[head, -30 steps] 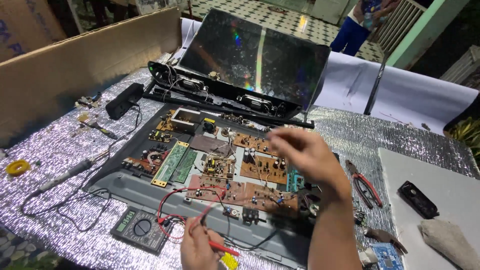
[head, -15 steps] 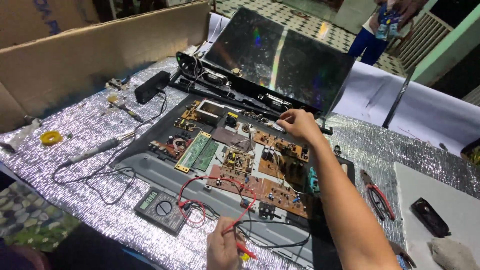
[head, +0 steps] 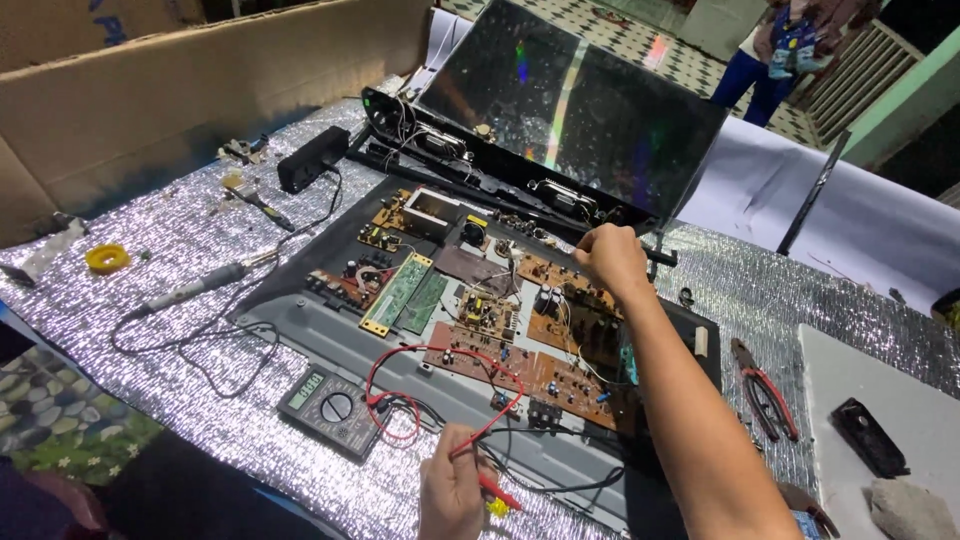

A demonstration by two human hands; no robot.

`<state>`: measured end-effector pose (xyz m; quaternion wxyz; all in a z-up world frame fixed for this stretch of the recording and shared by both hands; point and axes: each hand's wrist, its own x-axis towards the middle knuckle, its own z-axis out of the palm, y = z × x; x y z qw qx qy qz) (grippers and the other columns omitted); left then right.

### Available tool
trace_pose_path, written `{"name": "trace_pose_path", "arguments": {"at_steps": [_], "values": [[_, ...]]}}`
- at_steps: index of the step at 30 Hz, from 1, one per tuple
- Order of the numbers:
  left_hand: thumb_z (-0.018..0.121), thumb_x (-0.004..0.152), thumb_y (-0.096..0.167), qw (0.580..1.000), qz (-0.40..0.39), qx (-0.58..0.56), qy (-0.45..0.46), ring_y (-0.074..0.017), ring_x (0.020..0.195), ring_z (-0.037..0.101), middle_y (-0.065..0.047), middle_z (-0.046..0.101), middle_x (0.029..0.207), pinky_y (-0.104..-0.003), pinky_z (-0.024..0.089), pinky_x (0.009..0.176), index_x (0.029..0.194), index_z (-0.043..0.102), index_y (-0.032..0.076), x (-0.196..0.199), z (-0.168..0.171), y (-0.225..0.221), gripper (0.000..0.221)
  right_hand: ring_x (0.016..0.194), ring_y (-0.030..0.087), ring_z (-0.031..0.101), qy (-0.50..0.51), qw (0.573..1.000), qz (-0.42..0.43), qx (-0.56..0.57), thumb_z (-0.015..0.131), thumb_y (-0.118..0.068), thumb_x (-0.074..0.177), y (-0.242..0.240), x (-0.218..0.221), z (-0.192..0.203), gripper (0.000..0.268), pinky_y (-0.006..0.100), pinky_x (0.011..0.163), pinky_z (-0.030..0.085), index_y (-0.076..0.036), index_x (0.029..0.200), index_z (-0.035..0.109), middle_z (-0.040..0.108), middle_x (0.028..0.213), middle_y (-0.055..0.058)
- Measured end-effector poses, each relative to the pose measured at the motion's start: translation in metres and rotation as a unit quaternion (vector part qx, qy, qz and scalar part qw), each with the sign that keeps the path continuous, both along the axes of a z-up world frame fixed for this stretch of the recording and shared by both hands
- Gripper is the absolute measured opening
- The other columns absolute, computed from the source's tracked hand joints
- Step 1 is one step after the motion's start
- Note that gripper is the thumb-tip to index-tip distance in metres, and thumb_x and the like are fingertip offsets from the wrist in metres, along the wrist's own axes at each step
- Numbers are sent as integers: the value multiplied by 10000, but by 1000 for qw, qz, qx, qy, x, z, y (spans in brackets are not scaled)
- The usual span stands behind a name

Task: The person is using a multimeter to diagnose faults on the circuit boards of a disassembled television set on a workbench.

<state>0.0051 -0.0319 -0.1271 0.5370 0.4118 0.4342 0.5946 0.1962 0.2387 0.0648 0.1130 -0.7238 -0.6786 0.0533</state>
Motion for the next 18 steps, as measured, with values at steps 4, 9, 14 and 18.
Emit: {"name": "trace_pose_path", "arguments": {"at_steps": [4, 9, 14, 18], "values": [[379, 1081, 322, 999, -3, -35, 6, -170, 459, 615, -56, 654, 599, -288, 531, 397, 935, 578, 105, 1, 2, 1, 329, 732, 253, 654, -103, 993, -60, -24, 653, -31, 885, 7, 3, -14, 205, 427, 661, 551, -58, 685, 692, 654, 692, 82], [377, 1087, 298, 1000, -6, 7, -14, -167, 474, 636, -74, 652, 635, -269, 593, 413, 914, 559, 95, 1, -6, 1, 323, 763, 312, 674, -148, 982, -90, -68, 776, -205, 909, 9, 1, -21, 337, 434, 677, 514, -70, 643, 620, 655, 748, 92], [389, 1074, 312, 1000, 9, -21, 10, -167, 463, 636, -57, 657, 594, -288, 542, 408, 913, 582, 102, 0, 8, -3, 329, 777, 315, 667, -129, 983, -91, -97, 792, -229, 925, 11, 2, -28, 324, 465, 694, 533, -52, 697, 644, 666, 780, 107], [379, 1079, 332, 999, 8, -31, 14, -160, 436, 624, -50, 678, 588, -274, 519, 367, 919, 597, 98, -1, 9, -3, 358, 803, 329, 686, -123, 982, -99, -100, 819, -261, 924, 16, 8, -35, 285, 477, 713, 552, -54, 749, 730, 696, 796, 109]]}}
